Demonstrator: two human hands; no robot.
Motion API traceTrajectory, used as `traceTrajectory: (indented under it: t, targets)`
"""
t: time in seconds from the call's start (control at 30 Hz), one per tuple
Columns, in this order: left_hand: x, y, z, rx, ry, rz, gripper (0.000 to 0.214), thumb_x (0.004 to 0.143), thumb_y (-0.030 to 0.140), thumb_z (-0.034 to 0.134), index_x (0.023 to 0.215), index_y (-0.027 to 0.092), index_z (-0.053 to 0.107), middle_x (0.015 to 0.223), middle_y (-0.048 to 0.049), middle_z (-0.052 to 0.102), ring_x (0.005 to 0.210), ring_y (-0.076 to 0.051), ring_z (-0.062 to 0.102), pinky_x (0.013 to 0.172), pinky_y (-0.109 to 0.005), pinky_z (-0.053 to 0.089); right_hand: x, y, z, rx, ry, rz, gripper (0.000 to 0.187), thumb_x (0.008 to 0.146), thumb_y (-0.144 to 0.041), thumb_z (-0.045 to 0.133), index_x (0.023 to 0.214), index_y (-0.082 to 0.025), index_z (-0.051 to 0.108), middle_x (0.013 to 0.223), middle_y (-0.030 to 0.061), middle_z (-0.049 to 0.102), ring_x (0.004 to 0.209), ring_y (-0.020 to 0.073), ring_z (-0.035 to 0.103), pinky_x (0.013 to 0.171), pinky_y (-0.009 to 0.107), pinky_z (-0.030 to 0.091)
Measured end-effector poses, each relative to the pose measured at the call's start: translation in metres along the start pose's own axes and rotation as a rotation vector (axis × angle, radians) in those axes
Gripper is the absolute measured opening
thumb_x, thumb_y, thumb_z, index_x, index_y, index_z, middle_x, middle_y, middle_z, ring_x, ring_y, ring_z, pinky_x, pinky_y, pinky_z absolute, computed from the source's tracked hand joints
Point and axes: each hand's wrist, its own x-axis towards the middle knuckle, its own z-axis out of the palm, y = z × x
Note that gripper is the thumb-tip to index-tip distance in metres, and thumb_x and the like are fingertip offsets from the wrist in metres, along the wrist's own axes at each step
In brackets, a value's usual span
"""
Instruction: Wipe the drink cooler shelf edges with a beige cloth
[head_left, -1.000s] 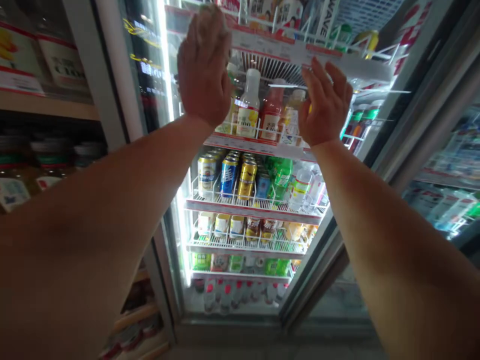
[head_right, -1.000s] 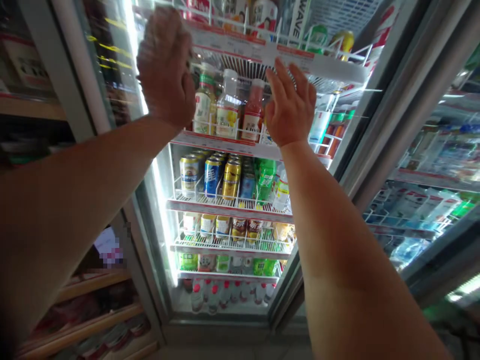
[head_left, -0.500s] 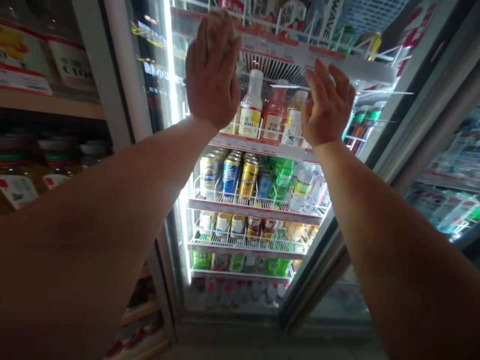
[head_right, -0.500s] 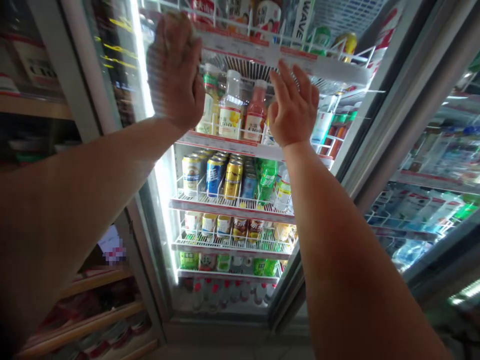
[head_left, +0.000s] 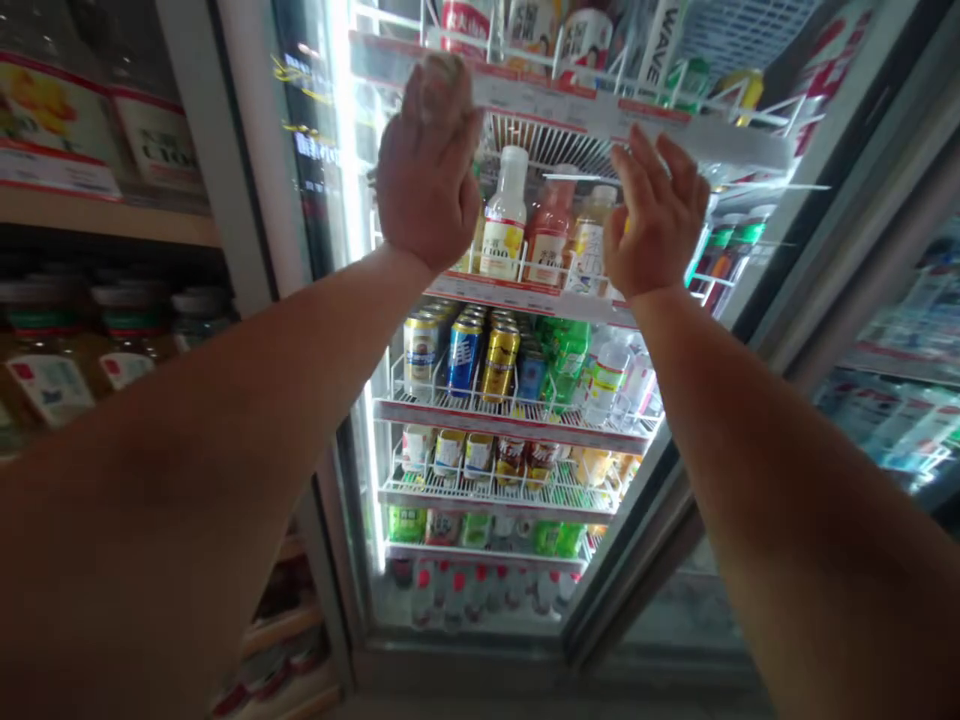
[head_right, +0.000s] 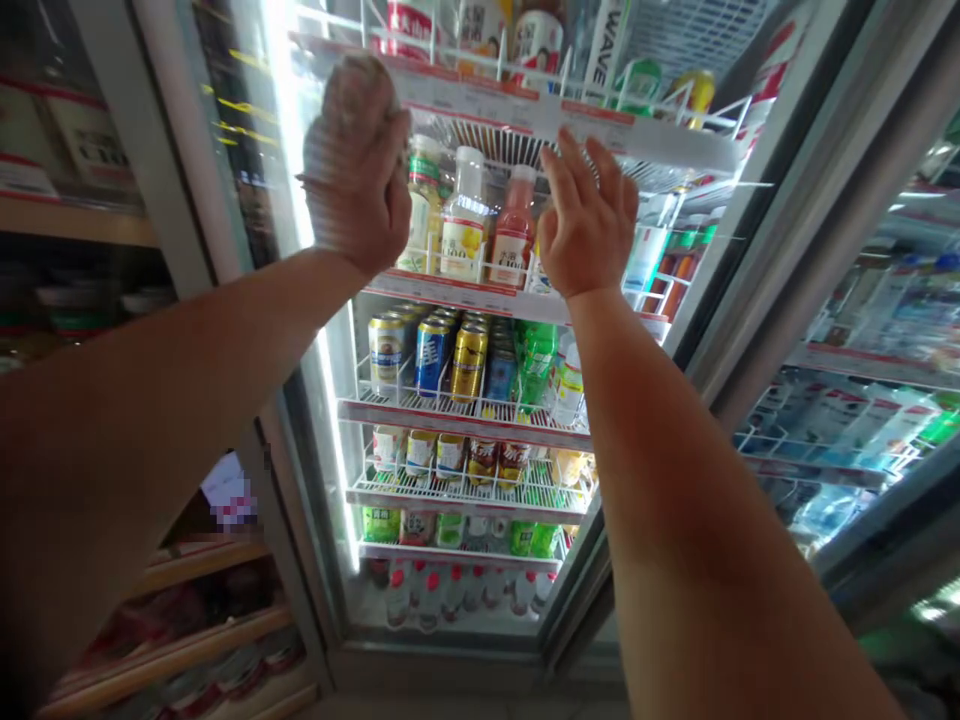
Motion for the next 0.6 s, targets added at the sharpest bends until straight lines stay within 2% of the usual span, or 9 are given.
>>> traceTrajectory:
  t: [0.07,0.13,0.23,0.3,0.33,0.47,0.5,0.53,0.6]
  targets:
    - [-0.0013,-0.0001,-0.0009,-0.058,-0.099,0.169,0.05,0.095,0.033,0.044,0.143,0.023,0.053,0.158,0.0084,0.033,0.153,-0.025,0.014,0.123,-0.054,0.026,-0.0002,0.0006,0.0006,0.009,0.0,0.001,0.057,0.092,-0.021,0.04,0.147,-0.033,0.044,0.158,-0.0105,0.037,0.15,0.0242,0.03,0.121,0.057,0.026]
    - [-0.0023,0.0009,-0.0029,-0.081,-0.139,0.23,0.049,0.094,0.032,0.045,0.142,0.025,0.054,0.156,0.0099,0.036,0.152,-0.025,0.017,0.121,-0.055,0.03,-0.0001,0.0011,0.0012,0.003,0.003,0.0,0.057,0.092,-0.021,0.041,0.147,-0.035,0.043,0.158,-0.0123,0.037,0.15,0.0228,0.029,0.122,0.054,0.026]
    - [-0.0028,0.0022,-0.0054,-0.061,-0.059,0.062,0.055,0.092,0.027,0.046,0.146,0.016,0.05,0.159,0.0029,0.033,0.151,-0.028,0.02,0.122,-0.054,0.027,0.0005,0.001,0.002,-0.036,0.01,0.005,0.058,0.091,-0.022,0.041,0.146,-0.039,0.042,0.157,-0.0161,0.036,0.149,0.0198,0.031,0.122,0.051,0.028]
    - [-0.0028,0.0025,-0.0059,-0.091,-0.035,-0.019,0.056,0.093,0.03,0.046,0.147,0.017,0.049,0.16,0.003,0.031,0.152,-0.027,0.016,0.125,-0.053,0.023,0.0011,0.0006,0.0026,-0.06,0.012,0.019,0.057,0.091,-0.022,0.042,0.145,-0.039,0.043,0.156,-0.0166,0.037,0.148,0.0189,0.032,0.121,0.052,0.029]
    - [-0.003,0.0026,-0.006,-0.113,-0.052,0.001,0.055,0.093,0.032,0.046,0.146,0.019,0.05,0.16,0.0045,0.031,0.152,-0.027,0.015,0.125,-0.053,0.022,0.0014,0.0005,0.003,-0.064,0.01,0.025,0.056,0.091,-0.022,0.042,0.144,-0.038,0.044,0.156,-0.0161,0.037,0.148,0.0189,0.032,0.121,0.052,0.029]
    - [-0.0046,0.0031,-0.0059,-0.144,-0.209,0.28,0.05,0.091,0.033,0.048,0.14,0.026,0.057,0.156,0.0099,0.037,0.152,-0.027,0.017,0.121,-0.058,0.028,0.0023,0.001,0.0043,-0.06,-0.007,0.029,0.056,0.091,-0.021,0.043,0.145,-0.035,0.044,0.158,-0.0131,0.037,0.149,0.0203,0.03,0.122,0.052,0.027]
    - [-0.0051,0.0027,-0.0056,-0.134,-0.214,0.294,0.05,0.09,0.032,0.049,0.14,0.026,0.057,0.155,0.01,0.038,0.152,-0.027,0.019,0.12,-0.057,0.03,0.0023,0.0011,0.0043,-0.063,-0.007,0.025,0.056,0.091,-0.021,0.043,0.145,-0.035,0.044,0.158,-0.013,0.037,0.149,0.0205,0.03,0.122,0.052,0.027]
    - [-0.0055,0.002,-0.0051,-0.116,-0.188,0.262,0.051,0.09,0.031,0.05,0.14,0.025,0.056,0.155,0.0093,0.038,0.151,-0.026,0.02,0.12,-0.055,0.031,0.0023,0.0011,0.0042,-0.069,-0.003,0.023,0.056,0.091,-0.021,0.043,0.145,-0.036,0.043,0.158,-0.0133,0.037,0.149,0.0204,0.03,0.122,0.052,0.028]
    - [-0.0062,0.0003,-0.0038,-0.062,-0.057,0.105,0.053,0.09,0.027,0.05,0.142,0.021,0.054,0.156,0.0057,0.037,0.15,-0.026,0.023,0.121,-0.053,0.03,0.002,0.0005,0.0036,-0.084,0.004,0.021,0.056,0.091,-0.02,0.043,0.145,-0.036,0.043,0.158,-0.014,0.037,0.149,0.0197,0.031,0.122,0.051,0.029]
